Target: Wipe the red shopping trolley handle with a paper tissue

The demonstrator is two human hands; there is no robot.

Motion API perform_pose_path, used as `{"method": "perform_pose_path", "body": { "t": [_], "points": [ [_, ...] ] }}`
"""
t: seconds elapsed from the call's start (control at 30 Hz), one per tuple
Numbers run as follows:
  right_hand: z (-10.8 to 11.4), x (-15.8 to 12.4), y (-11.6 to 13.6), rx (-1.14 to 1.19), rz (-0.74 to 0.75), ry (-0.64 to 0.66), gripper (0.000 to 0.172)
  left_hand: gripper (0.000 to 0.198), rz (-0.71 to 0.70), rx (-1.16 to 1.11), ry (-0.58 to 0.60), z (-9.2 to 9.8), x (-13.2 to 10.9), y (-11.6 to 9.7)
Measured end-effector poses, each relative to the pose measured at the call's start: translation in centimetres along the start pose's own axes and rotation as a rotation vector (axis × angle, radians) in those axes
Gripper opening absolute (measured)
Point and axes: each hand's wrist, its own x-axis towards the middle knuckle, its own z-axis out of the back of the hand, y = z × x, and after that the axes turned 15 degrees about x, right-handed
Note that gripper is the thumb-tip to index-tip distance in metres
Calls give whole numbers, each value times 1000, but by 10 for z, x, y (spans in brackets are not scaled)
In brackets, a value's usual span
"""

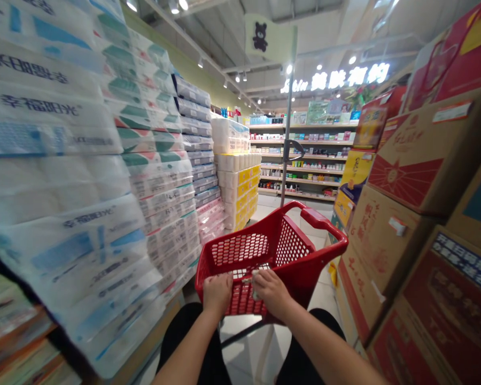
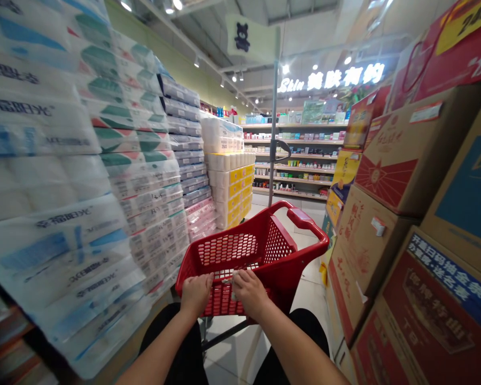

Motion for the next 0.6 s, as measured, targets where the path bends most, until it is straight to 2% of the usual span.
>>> {"method": "perform_pose_path", "body": {
  "t": [0.1,0.2,0.3,0.43,0.6],
  "points": [
    [-6,-7,2,-58,24,2,24,42,-1,-12,-5,0,-1,0],
    [-12,-13,3,-71,5,98,27,44,7,-21,-14,0,-1,-1],
    [-15,-16,3,-81,-76,159,23,45,6,-22,-29,-1,0,-1],
    [-18,-14,7,-108,-190,153,25,45,25,-36,-47,-4,0,-1],
    [-22,-12,8,-88,-132,172,14,45,23,-38,-54,-3,-2,0]
  ]
}}
